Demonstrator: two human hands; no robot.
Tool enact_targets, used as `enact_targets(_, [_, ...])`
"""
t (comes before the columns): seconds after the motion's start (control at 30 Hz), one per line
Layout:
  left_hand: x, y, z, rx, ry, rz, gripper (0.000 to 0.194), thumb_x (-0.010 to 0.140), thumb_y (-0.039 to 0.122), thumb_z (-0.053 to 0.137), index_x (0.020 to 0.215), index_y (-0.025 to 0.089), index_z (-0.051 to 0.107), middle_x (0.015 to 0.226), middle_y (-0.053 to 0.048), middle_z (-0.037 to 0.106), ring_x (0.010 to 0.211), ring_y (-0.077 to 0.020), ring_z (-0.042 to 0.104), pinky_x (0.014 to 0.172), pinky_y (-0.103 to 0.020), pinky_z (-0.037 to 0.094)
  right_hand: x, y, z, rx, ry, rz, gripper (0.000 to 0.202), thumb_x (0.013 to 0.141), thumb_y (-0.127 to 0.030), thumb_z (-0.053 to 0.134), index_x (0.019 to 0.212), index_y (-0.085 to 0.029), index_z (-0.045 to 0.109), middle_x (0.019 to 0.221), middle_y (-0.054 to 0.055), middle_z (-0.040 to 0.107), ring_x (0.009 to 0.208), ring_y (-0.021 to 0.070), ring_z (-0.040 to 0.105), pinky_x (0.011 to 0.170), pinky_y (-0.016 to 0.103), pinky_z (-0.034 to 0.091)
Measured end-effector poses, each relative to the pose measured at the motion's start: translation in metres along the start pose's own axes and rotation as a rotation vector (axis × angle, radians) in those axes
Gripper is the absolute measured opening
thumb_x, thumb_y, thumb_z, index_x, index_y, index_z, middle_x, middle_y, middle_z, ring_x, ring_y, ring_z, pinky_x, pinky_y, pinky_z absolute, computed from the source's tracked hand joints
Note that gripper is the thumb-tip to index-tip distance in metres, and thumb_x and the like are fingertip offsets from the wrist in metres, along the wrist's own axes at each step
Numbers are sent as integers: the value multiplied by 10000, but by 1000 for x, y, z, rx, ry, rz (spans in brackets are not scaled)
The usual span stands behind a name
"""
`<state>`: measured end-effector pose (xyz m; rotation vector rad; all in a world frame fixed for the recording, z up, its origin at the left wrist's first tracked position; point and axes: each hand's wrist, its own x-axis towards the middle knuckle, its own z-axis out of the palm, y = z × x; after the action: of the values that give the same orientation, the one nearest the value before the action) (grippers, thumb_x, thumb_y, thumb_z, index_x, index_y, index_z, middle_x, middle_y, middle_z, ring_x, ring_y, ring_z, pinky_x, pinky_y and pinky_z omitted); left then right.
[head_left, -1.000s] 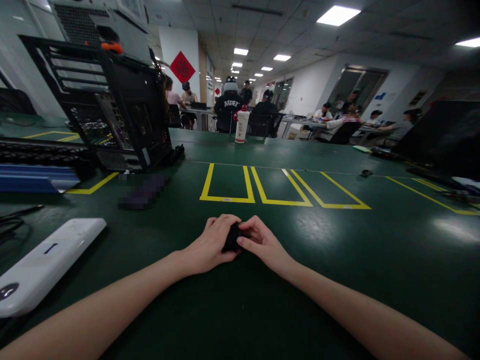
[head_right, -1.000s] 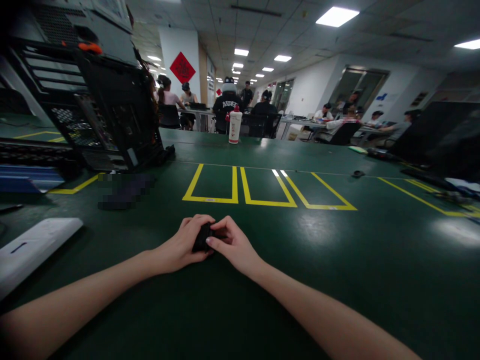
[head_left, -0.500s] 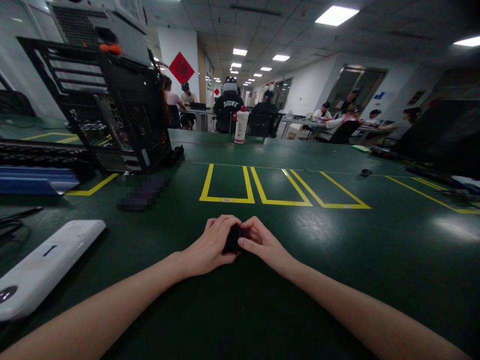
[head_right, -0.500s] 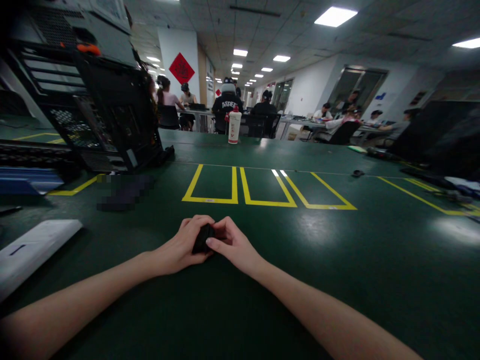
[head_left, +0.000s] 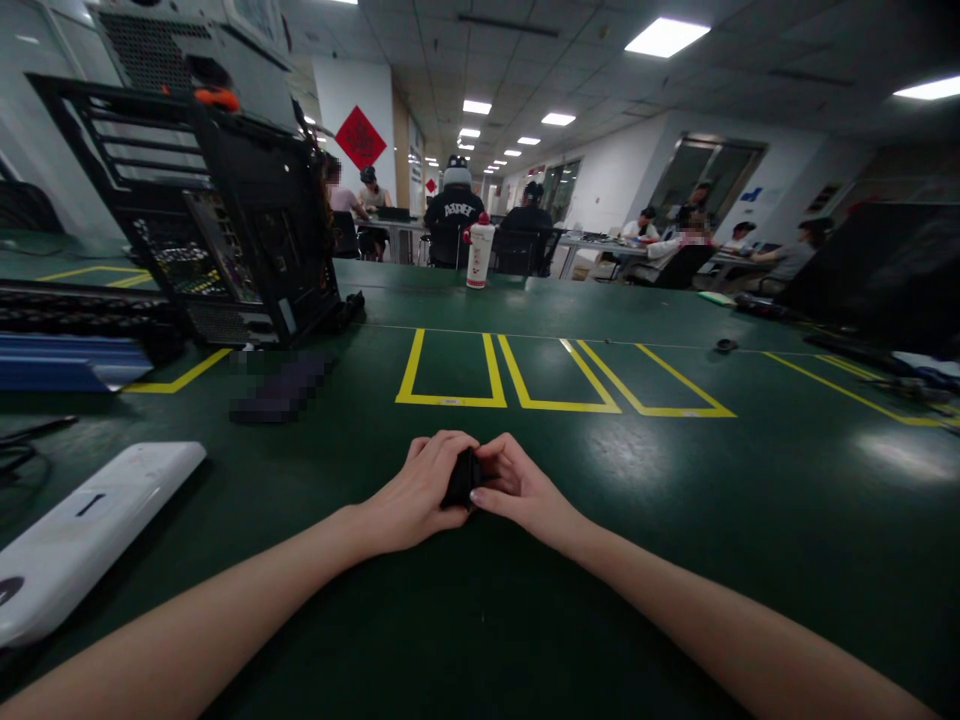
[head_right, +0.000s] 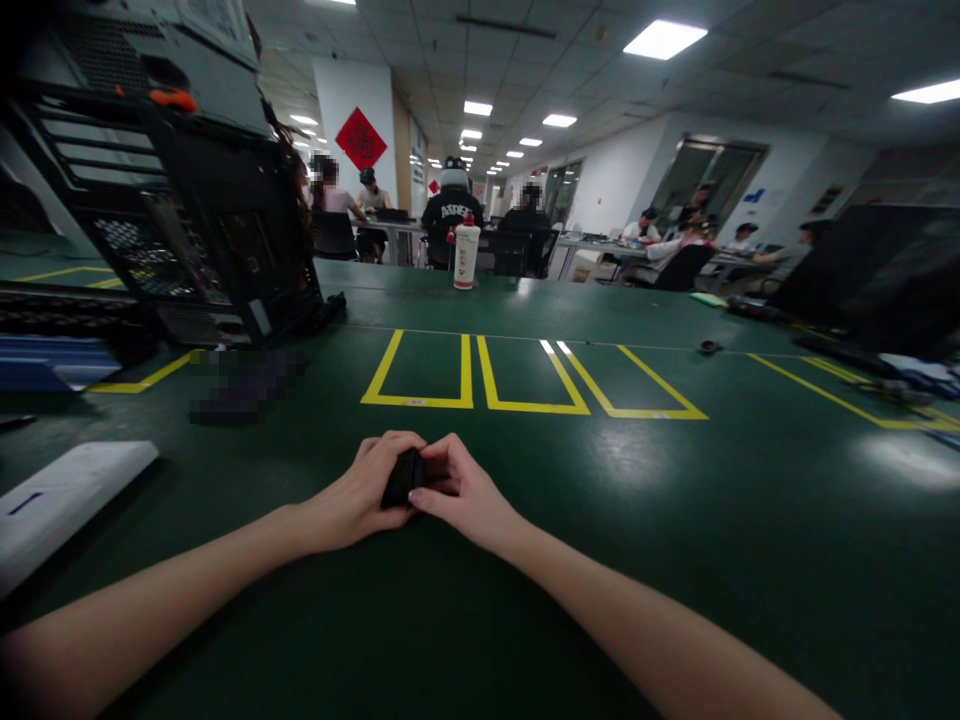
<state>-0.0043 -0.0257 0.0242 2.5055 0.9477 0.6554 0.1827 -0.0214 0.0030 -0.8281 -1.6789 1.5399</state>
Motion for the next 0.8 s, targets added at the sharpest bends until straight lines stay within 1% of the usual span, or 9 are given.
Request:
enact_targets(0.13, [0, 0, 0, -6, 0, 1, 501, 763, 168, 577, 1181, 228, 308, 1148, -76, 445, 1063, -233, 445, 909, -409, 345, 1, 1, 2, -24, 37, 6, 185, 803, -280, 553, 949, -224, 455, 987, 14, 526, 953, 172, 536, 815, 362, 462])
enact_targets(0.2, [0, 0, 0, -5, 1, -3, 504, 764, 166, 579, 1184, 223, 307, 1145, -76, 446, 1064, -230, 442, 916, -406, 343, 2, -1, 3, -39, 52, 3, 203, 799, -271, 559, 965, -221, 453, 980, 16, 526, 967, 173, 529, 836, 363, 452])
enact_targets(0.33, [0, -1, 1, -5, 3, -15, 522, 763, 177, 586, 1196, 220, 298, 1155, -82, 439, 1064, -234, 436, 917, -414, 344, 1, -4, 3, -60, 67, 45, 273, 790, -254, 571, 1030, -215, 448, 1044, 34, 517, 1023, 181, 511, 894, 380, 426])
enact_targets(0.43, [0, -2, 2, 3, 4, -5, 518, 760, 167, 584, 1190, 218, 299, 1153, -81, 441, 1068, -233, 436, 923, -417, 334, 1, -3, 2, -33, 30, 21, 216, 784, -247, 579, 966, -211, 470, 1019, 24, 523, 1000, 179, 527, 866, 372, 446])
enact_targets(0.53, [-1, -3, 3, 6, 14, 2, 530, 746, 149, 590, 1183, 214, 297, 1144, -82, 439, 1064, -236, 437, 914, -417, 339, 1, 2, 1, -1, 10, -23, 258, 742, -219, 630, 935, -213, 458, 994, 9, 517, 968, 168, 540, 844, 350, 454])
enact_targets(0.6, [-1, -3, 3, 9, 17, 3, 531, 745, 149, 591, 1182, 212, 296, 1139, -82, 438, 1061, -234, 435, 909, -410, 342, 2, 4, 2, 5, 19, -25, 256, 746, -231, 627, 935, -214, 455, 976, 7, 516, 945, 162, 544, 818, 337, 461])
enact_targets(0.7, [-1, -3, 3, 10, 15, 4, 516, 758, 162, 586, 1183, 215, 297, 1141, -79, 438, 1062, -230, 433, 911, -404, 343, 2, 3, 2, -9, 53, -5, 195, 778, -274, 587, 918, -215, 464, 941, 8, 527, 921, 164, 548, 783, 330, 469])
enact_targets(0.8, [-1, -2, 2, 0, 15, -2, 511, 761, 171, 587, 1182, 220, 301, 1152, -79, 436, 1065, -233, 431, 917, -413, 341, 2, 0, 3, -31, 73, 17, 219, 779, -266, 585, 957, -220, 467, 984, 18, 530, 966, 176, 539, 829, 353, 458])
